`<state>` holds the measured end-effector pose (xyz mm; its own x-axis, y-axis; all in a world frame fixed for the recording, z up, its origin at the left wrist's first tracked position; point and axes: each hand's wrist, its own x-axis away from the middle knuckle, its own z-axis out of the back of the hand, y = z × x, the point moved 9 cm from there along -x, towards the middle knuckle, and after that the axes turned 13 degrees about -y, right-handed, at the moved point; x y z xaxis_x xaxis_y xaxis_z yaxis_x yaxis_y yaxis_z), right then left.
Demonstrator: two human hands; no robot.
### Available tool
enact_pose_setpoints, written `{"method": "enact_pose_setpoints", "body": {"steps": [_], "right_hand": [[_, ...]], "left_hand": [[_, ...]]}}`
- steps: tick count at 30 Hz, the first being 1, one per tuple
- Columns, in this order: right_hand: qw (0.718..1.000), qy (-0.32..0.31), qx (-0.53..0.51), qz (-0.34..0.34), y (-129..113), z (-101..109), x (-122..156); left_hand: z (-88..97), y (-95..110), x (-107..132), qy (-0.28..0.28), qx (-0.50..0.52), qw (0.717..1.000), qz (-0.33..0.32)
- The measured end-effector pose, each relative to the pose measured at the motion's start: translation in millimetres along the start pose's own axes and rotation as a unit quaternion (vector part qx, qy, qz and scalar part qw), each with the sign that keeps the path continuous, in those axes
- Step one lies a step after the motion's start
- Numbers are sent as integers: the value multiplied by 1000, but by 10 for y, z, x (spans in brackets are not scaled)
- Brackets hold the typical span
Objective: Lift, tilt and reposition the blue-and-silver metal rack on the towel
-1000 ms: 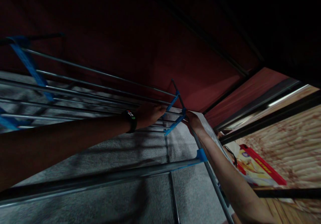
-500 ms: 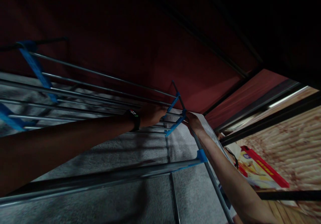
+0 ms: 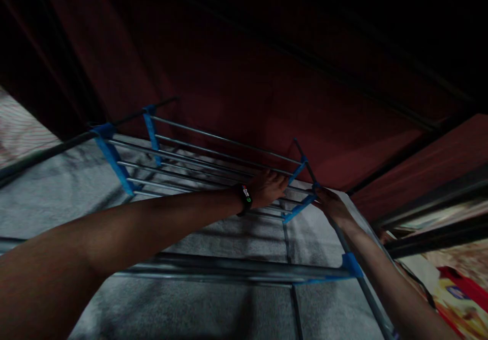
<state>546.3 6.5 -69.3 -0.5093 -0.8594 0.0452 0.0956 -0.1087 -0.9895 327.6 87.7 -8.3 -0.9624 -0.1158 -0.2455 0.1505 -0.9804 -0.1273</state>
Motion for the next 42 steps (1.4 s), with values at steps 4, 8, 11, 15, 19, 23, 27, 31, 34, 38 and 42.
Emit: {"method": "enact_pose_setpoints", "body": {"steps": [4, 8, 11, 15, 19, 23, 27, 31, 34, 38, 42], "right_hand": [[1000, -3, -20, -5, 79, 54, -48], [1000, 9, -17, -4, 135, 132, -74], [1000, 8, -6, -3, 152, 151, -77], [1000, 15, 1, 3, 121, 139, -62], [1000, 14, -9, 8, 71, 89, -45], [1000, 15, -11, 12, 24, 46, -28], [1000, 22, 3, 18, -13, 39, -26], [999, 11, 49, 18, -55, 24, -38], [996, 7, 93, 14, -84, 30, -35], [989, -7, 148, 5, -106, 19, -26], [979, -20, 205, 4, -179, -38, 8]], "left_hand": [[-59, -204, 133, -38, 13, 999, 35], [-107, -278, 160, -42, 38, 998, 12], [-108, -276, 132, -36, 44, 998, -1], [-94, -271, 124, -39, 51, 998, 1], [-103, -280, 131, -48, 54, 997, 8], [-94, -291, 128, -40, 55, 998, 15], [-107, -299, 126, -52, 52, 997, 24], [-98, -300, 146, -49, 43, 997, 32], [-90, -293, 155, -42, 38, 998, 38], [-76, -262, 155, -36, 33, 998, 36], [-33, -211, 179, -38, 18, 999, 13]]}}
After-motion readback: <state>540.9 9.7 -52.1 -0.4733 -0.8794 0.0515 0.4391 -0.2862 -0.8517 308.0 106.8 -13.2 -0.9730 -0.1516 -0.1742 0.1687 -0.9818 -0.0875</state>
